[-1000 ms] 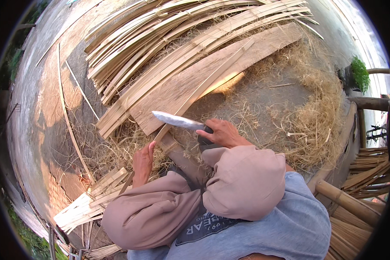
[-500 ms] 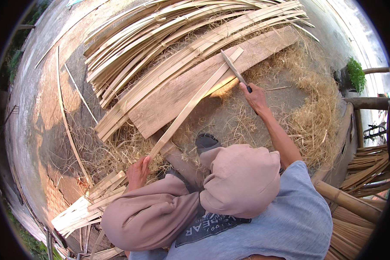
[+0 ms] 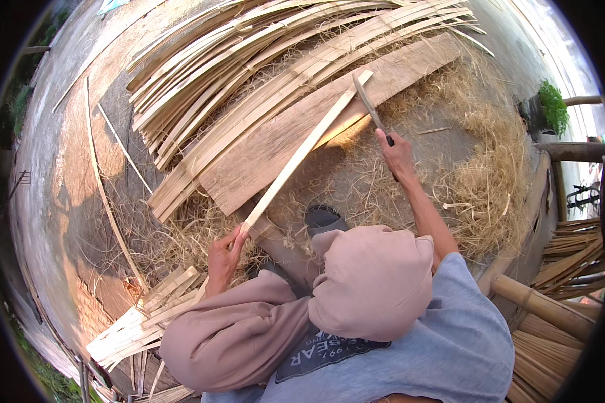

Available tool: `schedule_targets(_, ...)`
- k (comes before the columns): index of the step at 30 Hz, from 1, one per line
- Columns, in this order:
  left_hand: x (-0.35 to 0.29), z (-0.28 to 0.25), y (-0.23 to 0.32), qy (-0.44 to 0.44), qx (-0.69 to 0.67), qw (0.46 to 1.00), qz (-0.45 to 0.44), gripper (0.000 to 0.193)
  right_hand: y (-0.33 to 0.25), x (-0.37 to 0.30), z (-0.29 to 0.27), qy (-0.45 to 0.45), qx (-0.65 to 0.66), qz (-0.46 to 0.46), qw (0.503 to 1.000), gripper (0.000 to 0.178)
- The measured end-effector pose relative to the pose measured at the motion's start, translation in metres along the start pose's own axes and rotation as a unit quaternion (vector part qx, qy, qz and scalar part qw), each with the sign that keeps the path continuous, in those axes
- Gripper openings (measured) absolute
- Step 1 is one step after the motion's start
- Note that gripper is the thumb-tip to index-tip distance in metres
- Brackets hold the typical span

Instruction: The person sits on the ground and uses a knife to split long bamboo strips into thinner slats. They hold the bamboo against a wooden board and repeatedly strike it with the knife to separate the material, stacking the finished slats to the side.

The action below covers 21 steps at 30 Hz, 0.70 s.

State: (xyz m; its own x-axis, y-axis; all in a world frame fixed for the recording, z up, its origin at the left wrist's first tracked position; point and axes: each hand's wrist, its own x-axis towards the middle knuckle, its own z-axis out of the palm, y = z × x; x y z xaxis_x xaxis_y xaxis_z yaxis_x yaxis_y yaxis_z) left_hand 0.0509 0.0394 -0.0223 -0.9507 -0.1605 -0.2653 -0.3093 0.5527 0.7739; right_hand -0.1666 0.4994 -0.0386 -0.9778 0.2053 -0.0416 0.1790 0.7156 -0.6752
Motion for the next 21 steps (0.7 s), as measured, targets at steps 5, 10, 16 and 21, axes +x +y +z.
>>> schedule_targets(5, -0.005, -0.012, 0.03, 0.025, 0.077, 0.995, -0.059, 0.038, -0.018, 0.004, -0.001, -0.071, -0.056, -0.12, 0.989, 0.068)
schedule_targets(10, -0.013, -0.025, -0.005, 0.047, 0.046, 0.998, 0.024, 0.039, 0.033, 0.024, -0.005, -0.042, -0.016, -0.027, 0.999, 0.063)
schedule_targets(16, -0.03, -0.023, -0.01, 0.084, 0.1, 0.991, 0.016, 0.037, -0.021, -0.006, -0.001, -0.143, -0.059, -0.077, 0.985, 0.06)
schedule_targets(21, -0.029, -0.02, 0.017, 0.048, 0.072, 0.996, 0.009, 0.038, -0.007, -0.01, 0.001, -0.17, -0.091, -0.113, 0.975, 0.056)
